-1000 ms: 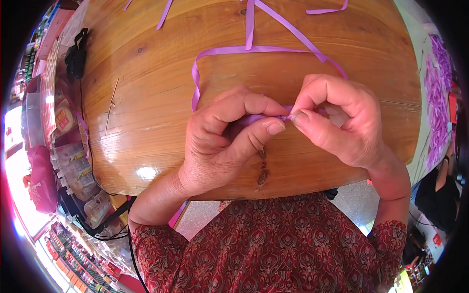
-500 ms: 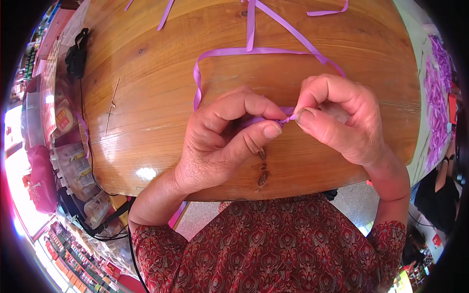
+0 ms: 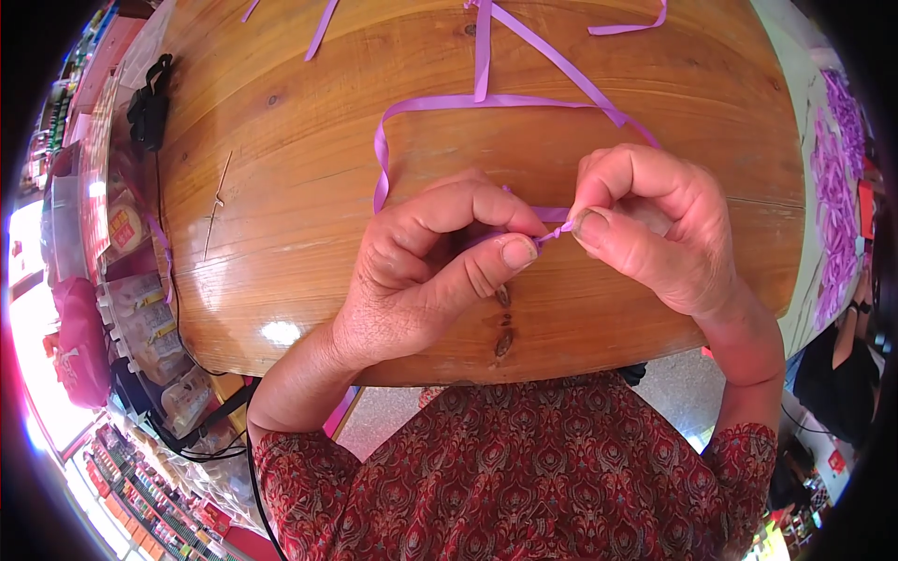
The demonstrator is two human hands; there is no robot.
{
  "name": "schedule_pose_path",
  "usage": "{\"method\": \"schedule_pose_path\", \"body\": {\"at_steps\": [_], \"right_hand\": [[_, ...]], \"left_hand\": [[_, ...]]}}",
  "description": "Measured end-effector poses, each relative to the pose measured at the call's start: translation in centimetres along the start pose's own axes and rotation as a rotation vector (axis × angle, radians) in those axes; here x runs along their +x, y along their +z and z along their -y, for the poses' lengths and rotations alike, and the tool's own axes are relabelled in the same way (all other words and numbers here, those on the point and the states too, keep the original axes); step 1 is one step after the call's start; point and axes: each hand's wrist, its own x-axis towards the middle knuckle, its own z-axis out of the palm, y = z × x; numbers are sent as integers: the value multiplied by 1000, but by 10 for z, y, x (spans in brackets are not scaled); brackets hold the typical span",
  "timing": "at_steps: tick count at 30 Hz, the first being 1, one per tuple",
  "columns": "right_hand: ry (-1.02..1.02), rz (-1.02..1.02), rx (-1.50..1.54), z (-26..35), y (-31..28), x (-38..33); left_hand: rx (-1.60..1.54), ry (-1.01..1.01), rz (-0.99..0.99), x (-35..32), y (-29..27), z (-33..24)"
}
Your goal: The person ties a series of knots along the length of a purple ribbon by hand, then picks up another ribbon and repeats the process.
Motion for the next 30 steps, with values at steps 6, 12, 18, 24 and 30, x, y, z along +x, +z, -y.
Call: {"method": "schedule_pose_path", "body": {"at_steps": [6,12,18,24,30], "right_hand": [[20,9,22,-1,-1,1],[76,45,41,2,-6,2],[28,52,-35,0,-1,2],[-27,36,-49,0,-1,2],[-71,43,-103,-2,-2,3]], "left_hand": [[-14,7,3,-1,-1,2],[-66,-7,-28,-1,3,-2],[-69,19,-29,-1,5,-3],[-66,3,-35,-1,4,-2],[-45,30,-13,0,1,0]]}}
